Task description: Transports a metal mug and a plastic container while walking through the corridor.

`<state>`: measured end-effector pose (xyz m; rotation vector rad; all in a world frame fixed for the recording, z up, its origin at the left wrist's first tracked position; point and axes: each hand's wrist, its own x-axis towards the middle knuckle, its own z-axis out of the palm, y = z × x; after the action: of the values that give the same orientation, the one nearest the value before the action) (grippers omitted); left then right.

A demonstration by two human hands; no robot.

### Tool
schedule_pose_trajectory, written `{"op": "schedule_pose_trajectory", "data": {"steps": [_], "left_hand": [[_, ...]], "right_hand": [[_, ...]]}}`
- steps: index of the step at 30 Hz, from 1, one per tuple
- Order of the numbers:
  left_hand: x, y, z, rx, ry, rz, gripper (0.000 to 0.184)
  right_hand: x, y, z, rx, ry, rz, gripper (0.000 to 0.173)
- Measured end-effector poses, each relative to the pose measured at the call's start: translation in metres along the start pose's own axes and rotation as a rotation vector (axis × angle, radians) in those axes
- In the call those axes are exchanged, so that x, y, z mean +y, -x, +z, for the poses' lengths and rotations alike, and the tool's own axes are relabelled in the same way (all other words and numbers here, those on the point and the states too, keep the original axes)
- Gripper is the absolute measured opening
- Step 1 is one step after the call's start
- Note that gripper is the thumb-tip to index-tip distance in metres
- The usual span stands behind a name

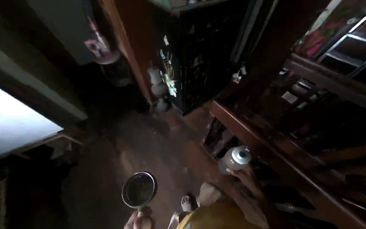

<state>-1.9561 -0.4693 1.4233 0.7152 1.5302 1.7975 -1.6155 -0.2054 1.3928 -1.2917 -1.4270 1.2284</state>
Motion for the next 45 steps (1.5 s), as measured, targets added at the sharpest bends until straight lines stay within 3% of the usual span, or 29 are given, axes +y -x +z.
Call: {"op": "schedule_pose_trajectory", "data": {"steps": [8, 12, 15, 18, 20, 26, 30, 35, 40, 45], "left_hand": [[-0.020, -0.211, 0.057, -0.138, 0.064, -0.053, 0.035], [-0.019, -0.303, 0.095, -0.206, 0.100, -0.067, 0.033], [-0.017, -0.374, 0.124, -0.252, 0.115, -0.061, 0.033], [-0.018, -0.441, 0.148, -0.309, 0.122, -0.088, 0.033], [-0.017, -0.487, 0.168, -0.348, 0.101, -0.126, 0.033], [-0.033, -0.625, 0.226, -0.544, 0.043, -0.204, 0.030], [-0.050, -0.723, 0.277, -0.697, -0.002, -0.228, 0.030], [-0.060, -0.832, 0.355, -0.970, -0.012, -0.192, 0.029], [-0.069, -0.906, 0.438, -1.152, -0.064, -0.214, 0.034], [-0.085, -0.943, 0.522, -1.176, -0.065, -0.323, 0.028]], "right_hand": [[-0.016, -0.137, 0.080, -0.055, -0.151, 0.020, 0.086], [-0.007, -0.214, 0.123, -0.056, 0.045, 0.071, 0.080], [-0.007, -0.277, 0.156, -0.080, -0.022, 0.118, 0.078], [-0.002, -0.331, 0.181, -0.053, -0.017, 0.078, 0.080], [-0.002, -0.365, 0.187, -0.048, 0.046, 0.052, 0.093], [-0.024, -0.455, 0.197, 0.014, 0.185, 0.290, 0.109], [-0.039, -0.525, 0.203, 0.207, 0.206, 0.338, 0.101], [-0.038, -0.593, 0.190, 0.335, 0.297, 0.613, 0.093], [-0.061, -0.659, 0.161, 0.639, 0.116, 0.330, 0.092], [-0.082, -0.756, 0.088, 0.733, 0.244, 0.269, 0.092]]}}
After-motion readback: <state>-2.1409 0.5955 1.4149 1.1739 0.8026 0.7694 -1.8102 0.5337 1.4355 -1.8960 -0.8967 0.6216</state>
